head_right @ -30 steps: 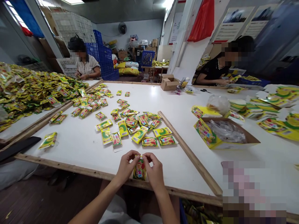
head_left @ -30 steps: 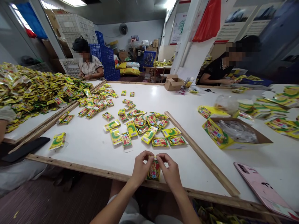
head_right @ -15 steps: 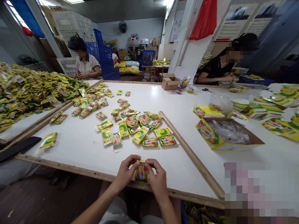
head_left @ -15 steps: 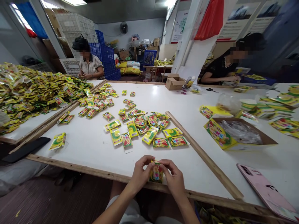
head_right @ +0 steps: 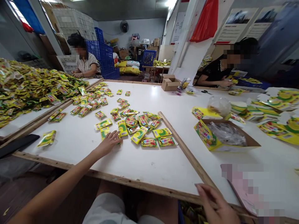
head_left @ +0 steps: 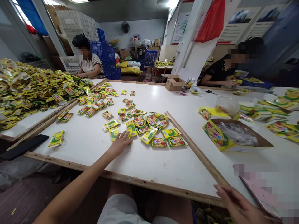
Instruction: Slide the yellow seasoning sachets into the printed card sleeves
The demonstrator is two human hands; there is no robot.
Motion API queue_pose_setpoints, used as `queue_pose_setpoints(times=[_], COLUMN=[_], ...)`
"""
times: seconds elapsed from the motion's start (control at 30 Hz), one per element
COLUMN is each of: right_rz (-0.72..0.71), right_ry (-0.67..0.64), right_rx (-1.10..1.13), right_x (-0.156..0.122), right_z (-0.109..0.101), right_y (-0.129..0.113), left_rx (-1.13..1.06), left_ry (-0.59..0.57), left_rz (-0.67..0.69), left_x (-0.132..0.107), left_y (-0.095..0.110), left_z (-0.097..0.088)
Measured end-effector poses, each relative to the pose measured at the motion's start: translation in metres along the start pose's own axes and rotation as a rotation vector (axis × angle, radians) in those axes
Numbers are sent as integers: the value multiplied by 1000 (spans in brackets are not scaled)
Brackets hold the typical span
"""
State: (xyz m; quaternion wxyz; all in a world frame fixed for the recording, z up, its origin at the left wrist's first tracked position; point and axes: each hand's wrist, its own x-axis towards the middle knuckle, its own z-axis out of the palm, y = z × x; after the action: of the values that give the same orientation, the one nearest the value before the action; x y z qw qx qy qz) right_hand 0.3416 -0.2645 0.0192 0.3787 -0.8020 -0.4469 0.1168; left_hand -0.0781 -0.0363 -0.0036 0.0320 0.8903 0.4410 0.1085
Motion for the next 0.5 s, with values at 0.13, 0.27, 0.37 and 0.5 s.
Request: queue_pose_setpoints(times=[0.13, 0.27, 0.37, 0.5], right_rz=[-126, -184, -205, -201], right_ry=[-169, -250, -307, -274], right_rx=[191, 398, 534, 614], right_x=[-17, -31, -37, -37], right_z=[54, 106, 136, 156], right_y=[-57, -96, -110, -112], left_rx=[-166, -635, -974, -1214], left_ry=[54, 182, 190, 260], left_rz=[50, -114, -189, -260], left_x=[3, -6, -16, -23], left_y=[18, 71, 112, 139], left_z=[-12, -7, 9, 26])
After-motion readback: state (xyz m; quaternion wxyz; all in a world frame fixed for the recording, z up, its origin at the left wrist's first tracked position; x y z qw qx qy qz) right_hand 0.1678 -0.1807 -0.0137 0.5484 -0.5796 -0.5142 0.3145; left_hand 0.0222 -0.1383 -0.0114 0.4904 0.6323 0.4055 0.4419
